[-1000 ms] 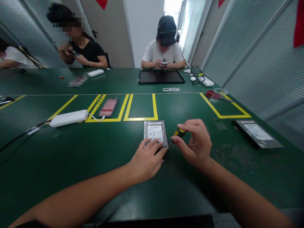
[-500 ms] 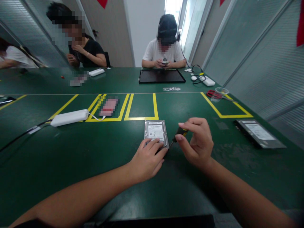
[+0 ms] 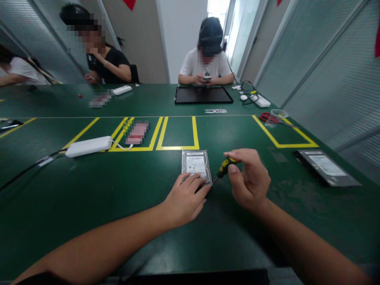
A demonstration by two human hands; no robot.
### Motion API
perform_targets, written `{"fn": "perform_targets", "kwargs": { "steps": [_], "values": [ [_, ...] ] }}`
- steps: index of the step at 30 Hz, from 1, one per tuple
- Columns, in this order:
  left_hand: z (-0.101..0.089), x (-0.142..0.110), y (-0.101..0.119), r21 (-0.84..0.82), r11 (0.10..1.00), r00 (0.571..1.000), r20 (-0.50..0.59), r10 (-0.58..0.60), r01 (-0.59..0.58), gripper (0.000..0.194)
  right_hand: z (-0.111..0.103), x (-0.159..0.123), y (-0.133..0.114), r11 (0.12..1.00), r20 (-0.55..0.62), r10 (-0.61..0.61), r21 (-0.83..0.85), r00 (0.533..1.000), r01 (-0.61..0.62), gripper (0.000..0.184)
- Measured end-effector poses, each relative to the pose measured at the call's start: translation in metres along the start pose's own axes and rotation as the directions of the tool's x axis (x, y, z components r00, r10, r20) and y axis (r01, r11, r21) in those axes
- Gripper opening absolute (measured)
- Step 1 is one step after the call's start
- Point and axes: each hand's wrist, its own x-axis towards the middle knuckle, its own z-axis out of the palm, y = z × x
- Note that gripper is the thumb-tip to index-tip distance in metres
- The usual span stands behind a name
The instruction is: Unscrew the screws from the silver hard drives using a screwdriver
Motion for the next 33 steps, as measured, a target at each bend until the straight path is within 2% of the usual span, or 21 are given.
{"fn": "perform_targets", "kwargs": {
  "steps": [8, 17, 25, 33],
  "values": [
    [-0.0014, -0.0006, -0.0007, 0.005, 1.0, 1.0, 0.031, -0.003, 0.003, 0.04, 0.0018, 0.0024, 0.0003, 0.997, -0.042, -0.034, -0.067, 0.999, 0.031, 0.038],
    [-0.0004, -0.0008, -0.0009, 0.002, 1.0, 1.0, 0.018, -0.002, 0.002, 0.04, -0.0019, 0.0017, -0.001, 0.999, 0.01, -0.014, -0.029, 1.0, 0.014, 0.038],
    [0.0, -0.0003, -0.0004, 0.005, 1.0, 1.0, 0.022, -0.007, 0.007, 0.041, 0.0004, 0.0026, -0.0002, 0.997, -0.021, -0.016, -0.074, 1.0, 0.014, 0.04],
    [0.0005, -0.0007, -0.0013, -0.001, 1.0, 1.0, 0.004, 0.012, -0.012, 0.04, -0.0012, 0.0013, -0.0029, 0.999, 0.022, 0.027, 0.032, 0.999, -0.027, 0.043]
  ]
}}
